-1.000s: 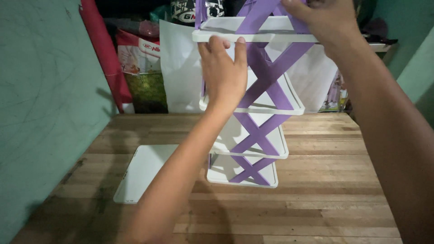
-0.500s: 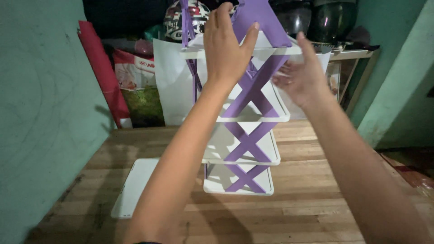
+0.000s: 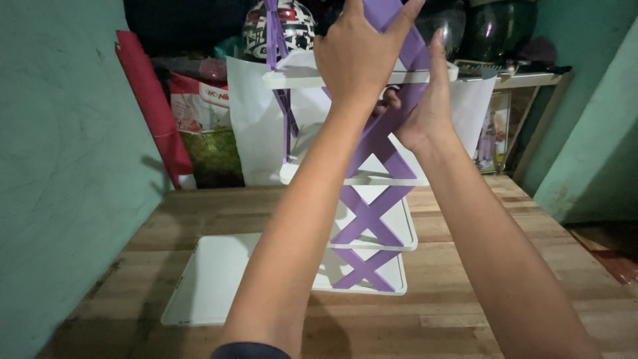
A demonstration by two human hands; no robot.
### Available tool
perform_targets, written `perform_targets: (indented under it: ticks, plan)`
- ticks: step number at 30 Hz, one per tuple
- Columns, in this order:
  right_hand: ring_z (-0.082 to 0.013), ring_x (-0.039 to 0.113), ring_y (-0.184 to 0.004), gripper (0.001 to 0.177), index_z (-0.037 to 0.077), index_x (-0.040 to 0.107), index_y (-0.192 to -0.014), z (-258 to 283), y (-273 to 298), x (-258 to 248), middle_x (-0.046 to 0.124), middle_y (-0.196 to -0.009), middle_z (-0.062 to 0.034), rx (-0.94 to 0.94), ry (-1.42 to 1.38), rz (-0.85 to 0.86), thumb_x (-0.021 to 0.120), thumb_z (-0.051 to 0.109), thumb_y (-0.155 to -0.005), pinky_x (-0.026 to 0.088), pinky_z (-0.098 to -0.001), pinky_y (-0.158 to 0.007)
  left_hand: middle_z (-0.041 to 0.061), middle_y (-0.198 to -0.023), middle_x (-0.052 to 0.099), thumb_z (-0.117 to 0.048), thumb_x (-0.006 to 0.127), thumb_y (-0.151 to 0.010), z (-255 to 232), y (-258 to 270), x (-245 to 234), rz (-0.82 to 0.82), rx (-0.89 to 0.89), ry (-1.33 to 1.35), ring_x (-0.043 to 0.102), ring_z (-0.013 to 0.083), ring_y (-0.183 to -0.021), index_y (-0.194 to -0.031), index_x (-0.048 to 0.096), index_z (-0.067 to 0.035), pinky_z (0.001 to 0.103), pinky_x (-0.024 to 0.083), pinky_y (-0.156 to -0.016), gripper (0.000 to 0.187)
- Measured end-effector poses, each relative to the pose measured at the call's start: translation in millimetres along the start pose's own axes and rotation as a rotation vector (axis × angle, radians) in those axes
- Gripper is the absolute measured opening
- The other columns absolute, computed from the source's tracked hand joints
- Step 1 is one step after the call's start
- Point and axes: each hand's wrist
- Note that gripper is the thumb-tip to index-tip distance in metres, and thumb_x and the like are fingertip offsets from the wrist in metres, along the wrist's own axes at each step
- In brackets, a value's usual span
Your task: The person assembles a multi-tiered plastic shelf by inserting purple X-shaped supports between white trays. They repeatedly pick up supports and trays, align them, and press them together to build the structure on a wooden table.
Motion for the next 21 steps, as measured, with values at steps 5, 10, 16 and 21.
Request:
perform_targets:
  ticks: [5,10,16,21]
  plan:
    - [-0.0119,0.043,-0.05,0.064,0.012,0.068,-0.105,-3.4,-7.3,-9.5,0.062,-0.077,-0.0001,-0.027,0.079,0.032,0.056,0.073,-0.09,0.031,-0.0297,-0.05,0.015,-0.07,0.073,-0.072,0.067,-0.075,5.6,1.6,6.3,-0.026,0.001,0.019,0.074,0.0372,-0.069,-0.088,0.072,-0.006,0.049,0.057,-0.071,0.067]
    - [-0.0129,0.043,-0.053,0.067,0.008,0.066,-0.108,-4.9,-8.0,-13.4,0.055,-0.071,-0.0013,-0.023,0.03,0.115,0.058,0.073,-0.093,0.03,-0.0285,-0.051,0.013,-0.063,0.072,-0.07,0.071,-0.07,6.1,4.2,9.8,-0.07,0.017,0.002,0.072,0.0355,-0.062,-0.079,0.07,-0.005,0.052,0.054,-0.073,0.066]
    - [-0.0124,0.043,-0.051,0.07,0.008,0.064,-0.114,-4.5,-9.4,-16.1,0.055,-0.07,-0.0014,-0.014,0.008,0.067,0.058,0.072,-0.088,0.032,-0.028,-0.05,0.012,-0.063,0.071,-0.068,0.072,-0.072,5.0,7.2,11.2,-0.06,0.031,0.051,0.073,0.0346,-0.064,-0.078,0.07,-0.004,0.052,0.053,-0.078,0.064]
    - [-0.0106,0.042,-0.052,0.07,0.009,0.066,-0.121,-6.4,-9.7,-19.3,0.056,-0.073,-0.0009,-0.024,0.013,0.101,0.059,0.071,-0.09,0.031,-0.0263,-0.051,0.01,-0.061,0.071,-0.063,0.075,-0.07,10.6,11.7,16.0,-0.149,0.106,0.111,0.072,0.032,-0.064,-0.076,0.071,-0.005,0.052,0.053,-0.086,0.058]
Point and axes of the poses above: each hand's wrist, its own y-axis away from the middle knuckle, its own x-axis out of the palm, z = x × y
